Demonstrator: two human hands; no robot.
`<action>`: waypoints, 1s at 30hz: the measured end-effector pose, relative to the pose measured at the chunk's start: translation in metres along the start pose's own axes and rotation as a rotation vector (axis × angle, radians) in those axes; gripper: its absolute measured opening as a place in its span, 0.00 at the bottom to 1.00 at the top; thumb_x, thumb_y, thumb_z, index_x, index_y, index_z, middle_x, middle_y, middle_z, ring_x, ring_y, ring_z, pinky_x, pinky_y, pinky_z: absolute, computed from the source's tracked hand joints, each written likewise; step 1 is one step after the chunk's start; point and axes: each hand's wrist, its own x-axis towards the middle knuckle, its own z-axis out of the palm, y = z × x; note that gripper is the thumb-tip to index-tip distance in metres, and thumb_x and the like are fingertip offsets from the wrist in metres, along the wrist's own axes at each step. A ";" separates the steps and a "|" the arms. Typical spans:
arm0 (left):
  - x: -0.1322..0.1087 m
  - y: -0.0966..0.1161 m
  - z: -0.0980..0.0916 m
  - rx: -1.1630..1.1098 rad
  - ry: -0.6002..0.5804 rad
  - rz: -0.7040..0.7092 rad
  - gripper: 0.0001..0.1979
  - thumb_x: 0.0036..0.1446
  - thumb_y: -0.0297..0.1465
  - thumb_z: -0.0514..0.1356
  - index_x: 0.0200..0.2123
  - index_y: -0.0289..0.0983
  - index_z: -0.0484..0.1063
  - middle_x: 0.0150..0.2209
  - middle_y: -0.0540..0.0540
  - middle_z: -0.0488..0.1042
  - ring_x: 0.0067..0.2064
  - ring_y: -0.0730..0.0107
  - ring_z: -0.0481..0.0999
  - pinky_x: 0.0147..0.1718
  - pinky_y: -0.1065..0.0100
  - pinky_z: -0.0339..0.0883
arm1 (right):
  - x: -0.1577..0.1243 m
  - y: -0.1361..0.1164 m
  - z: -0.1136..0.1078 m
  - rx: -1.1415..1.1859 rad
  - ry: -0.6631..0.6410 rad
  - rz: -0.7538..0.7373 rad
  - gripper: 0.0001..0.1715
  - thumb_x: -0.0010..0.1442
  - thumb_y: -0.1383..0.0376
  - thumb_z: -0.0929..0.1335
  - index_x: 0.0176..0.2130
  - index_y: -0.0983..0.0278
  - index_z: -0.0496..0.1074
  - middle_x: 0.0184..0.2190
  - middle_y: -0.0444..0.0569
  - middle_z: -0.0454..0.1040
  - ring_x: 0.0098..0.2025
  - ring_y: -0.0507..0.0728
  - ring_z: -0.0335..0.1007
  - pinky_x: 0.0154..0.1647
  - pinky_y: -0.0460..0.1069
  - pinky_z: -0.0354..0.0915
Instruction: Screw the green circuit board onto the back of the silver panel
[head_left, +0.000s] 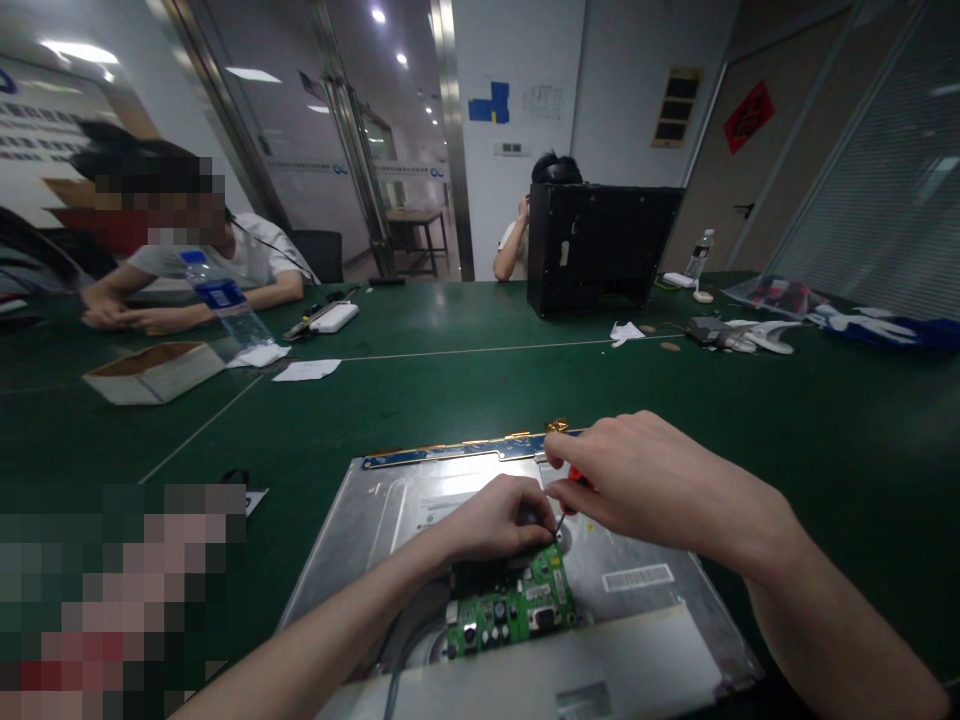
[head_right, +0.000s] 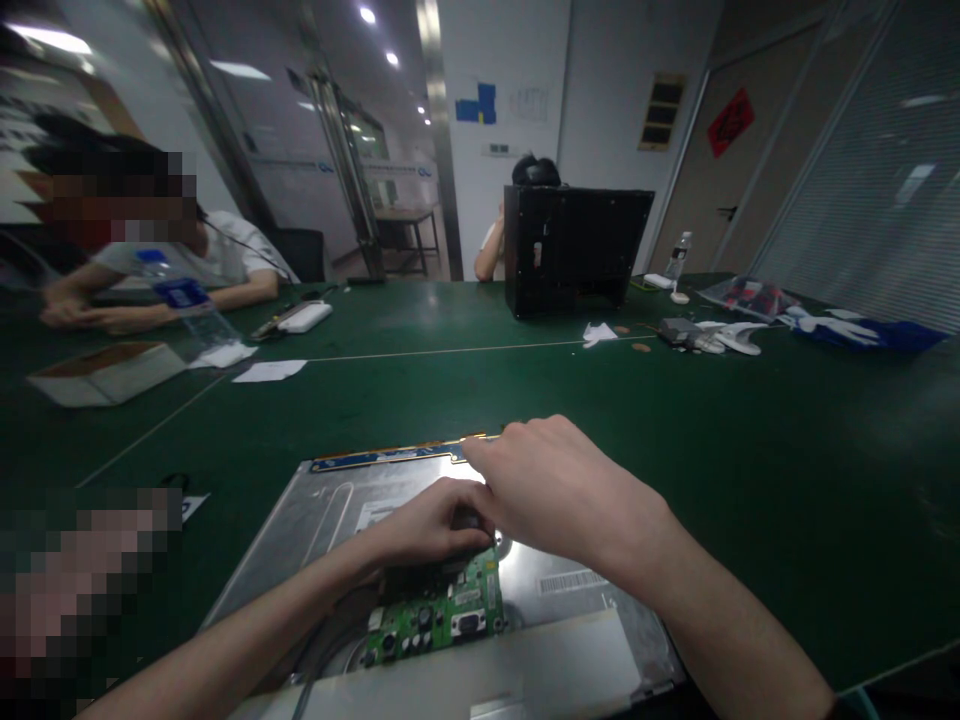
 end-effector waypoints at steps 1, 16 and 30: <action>0.000 0.000 0.000 0.005 0.003 -0.001 0.06 0.48 0.21 0.64 0.31 0.33 0.76 0.32 0.48 0.78 0.34 0.66 0.75 0.36 0.70 0.66 | -0.001 0.000 -0.001 0.019 0.000 -0.012 0.05 0.62 0.63 0.64 0.36 0.62 0.68 0.27 0.45 0.75 0.26 0.55 0.69 0.22 0.49 0.44; 0.000 0.000 0.000 -0.002 -0.014 -0.026 0.07 0.47 0.20 0.63 0.32 0.34 0.76 0.31 0.49 0.78 0.33 0.68 0.75 0.34 0.71 0.66 | -0.001 0.000 -0.002 0.044 -0.014 -0.019 0.04 0.61 0.64 0.64 0.37 0.62 0.68 0.30 0.46 0.76 0.28 0.55 0.70 0.23 0.49 0.46; 0.000 0.002 0.001 0.016 0.009 -0.034 0.06 0.48 0.21 0.64 0.32 0.34 0.75 0.31 0.50 0.78 0.34 0.67 0.75 0.35 0.71 0.66 | -0.003 0.002 -0.003 0.076 -0.032 -0.061 0.02 0.60 0.66 0.64 0.36 0.62 0.66 0.30 0.46 0.75 0.28 0.55 0.68 0.23 0.49 0.48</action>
